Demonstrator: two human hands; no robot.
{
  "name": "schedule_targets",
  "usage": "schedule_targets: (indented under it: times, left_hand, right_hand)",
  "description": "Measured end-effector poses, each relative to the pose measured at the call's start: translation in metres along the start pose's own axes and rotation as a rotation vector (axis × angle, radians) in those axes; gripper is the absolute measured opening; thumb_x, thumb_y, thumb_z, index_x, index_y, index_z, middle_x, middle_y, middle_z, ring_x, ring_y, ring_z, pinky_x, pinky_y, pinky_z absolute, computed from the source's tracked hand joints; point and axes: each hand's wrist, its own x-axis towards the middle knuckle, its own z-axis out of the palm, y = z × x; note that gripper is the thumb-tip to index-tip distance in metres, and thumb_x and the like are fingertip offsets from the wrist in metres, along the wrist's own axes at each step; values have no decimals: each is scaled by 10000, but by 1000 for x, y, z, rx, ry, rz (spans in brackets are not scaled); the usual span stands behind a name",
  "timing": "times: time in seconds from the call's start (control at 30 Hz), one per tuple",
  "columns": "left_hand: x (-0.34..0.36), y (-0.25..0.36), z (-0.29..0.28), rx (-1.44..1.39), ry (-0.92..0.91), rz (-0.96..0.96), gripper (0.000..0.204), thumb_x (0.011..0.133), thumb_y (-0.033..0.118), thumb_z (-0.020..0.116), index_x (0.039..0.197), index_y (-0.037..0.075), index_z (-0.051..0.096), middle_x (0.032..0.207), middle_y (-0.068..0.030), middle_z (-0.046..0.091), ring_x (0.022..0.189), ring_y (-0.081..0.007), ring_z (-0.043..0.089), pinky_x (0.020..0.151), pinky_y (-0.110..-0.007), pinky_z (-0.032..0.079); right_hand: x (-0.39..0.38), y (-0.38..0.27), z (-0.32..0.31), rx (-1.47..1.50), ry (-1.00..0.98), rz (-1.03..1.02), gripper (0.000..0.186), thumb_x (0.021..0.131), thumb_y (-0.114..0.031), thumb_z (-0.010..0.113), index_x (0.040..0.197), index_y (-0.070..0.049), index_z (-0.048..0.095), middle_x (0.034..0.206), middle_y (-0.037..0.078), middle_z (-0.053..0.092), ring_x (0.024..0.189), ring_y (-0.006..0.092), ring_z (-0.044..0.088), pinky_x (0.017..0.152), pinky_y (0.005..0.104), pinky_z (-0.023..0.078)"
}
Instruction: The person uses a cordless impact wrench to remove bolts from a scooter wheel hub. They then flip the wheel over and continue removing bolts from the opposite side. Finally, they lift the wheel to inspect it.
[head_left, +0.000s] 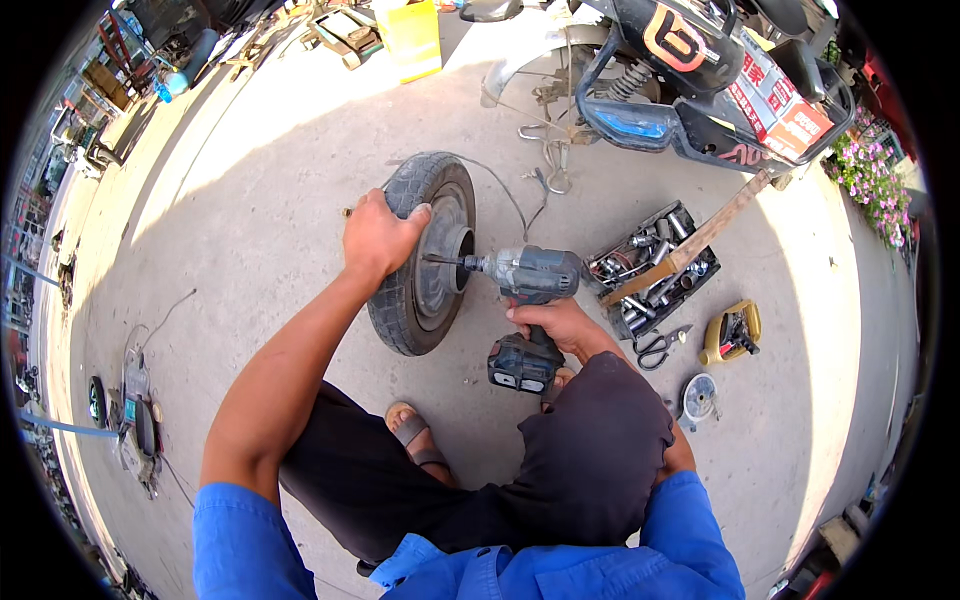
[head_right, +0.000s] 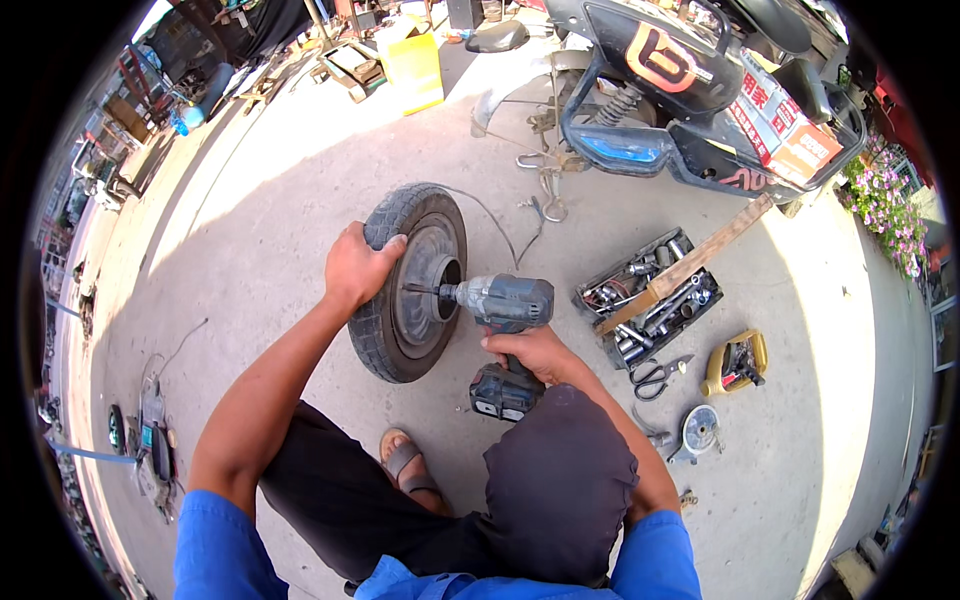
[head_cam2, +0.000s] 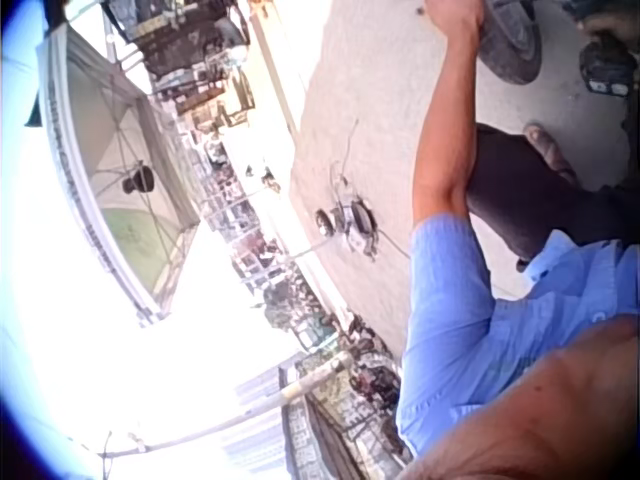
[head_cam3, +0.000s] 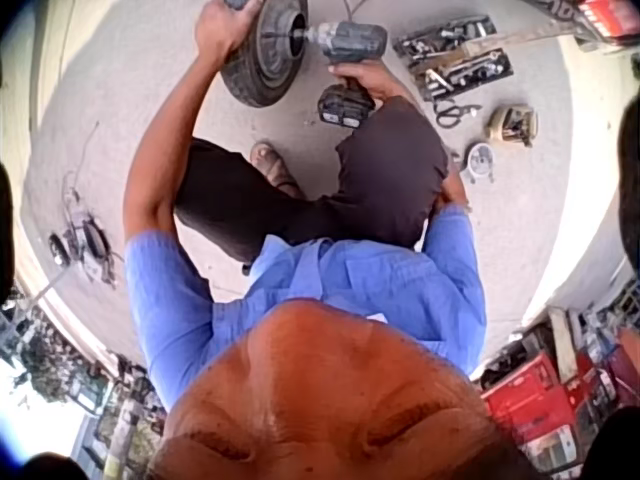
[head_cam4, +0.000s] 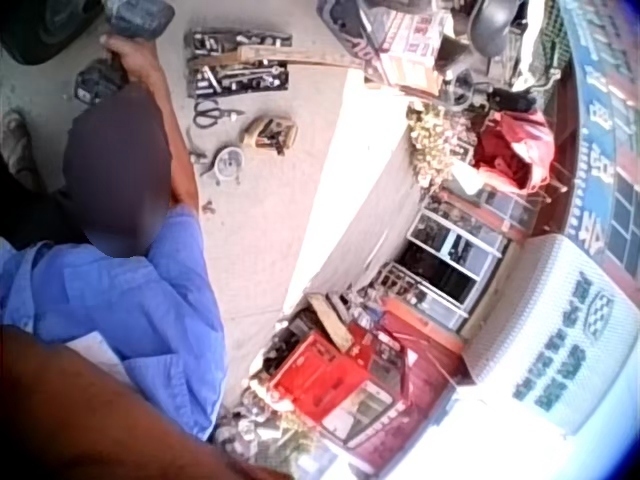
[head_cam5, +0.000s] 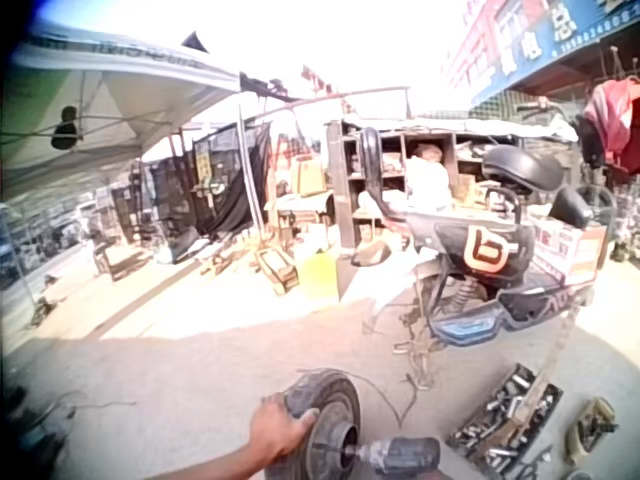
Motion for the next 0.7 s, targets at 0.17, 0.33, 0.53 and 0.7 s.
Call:
schedule_targets:
  times: [0.17,0.33,0.53,0.7]
  left_hand:
    - [1,0,-2,-14,-37,-30,693,815,557,725,1066,-83,639,1055,-306,697,1027,-443,680,909,-485,526]
    - [-1,-2,-1,4,-11,-14,699,815,564,720,1066,-84,642,1043,-300,699,1026,-440,680,910,-484,526]
    - [0,3,1,-21,-12,4,699,812,561,732,1069,-83,646,1050,-299,701,1027,-433,683,909,-482,527]
    - [0,11,2,-8,-25,14,702,810,554,741,1077,-89,647,1056,-305,703,1029,-436,686,913,-482,530]
  right_hand:
    - [-5,6,4,109,31,105,186,820,-37,769,972,-47,662,839,14,634,645,116,587,572,295,476]
    - [-4,12,6,77,30,38,177,820,-38,762,955,-49,648,815,12,621,626,113,574,563,299,469]
    - [-8,14,5,153,53,58,172,815,-38,764,934,-53,640,786,15,614,622,120,575,565,300,463]
    - [-14,16,1,160,69,49,170,816,-55,764,934,-59,641,759,17,607,626,128,577,579,310,467]
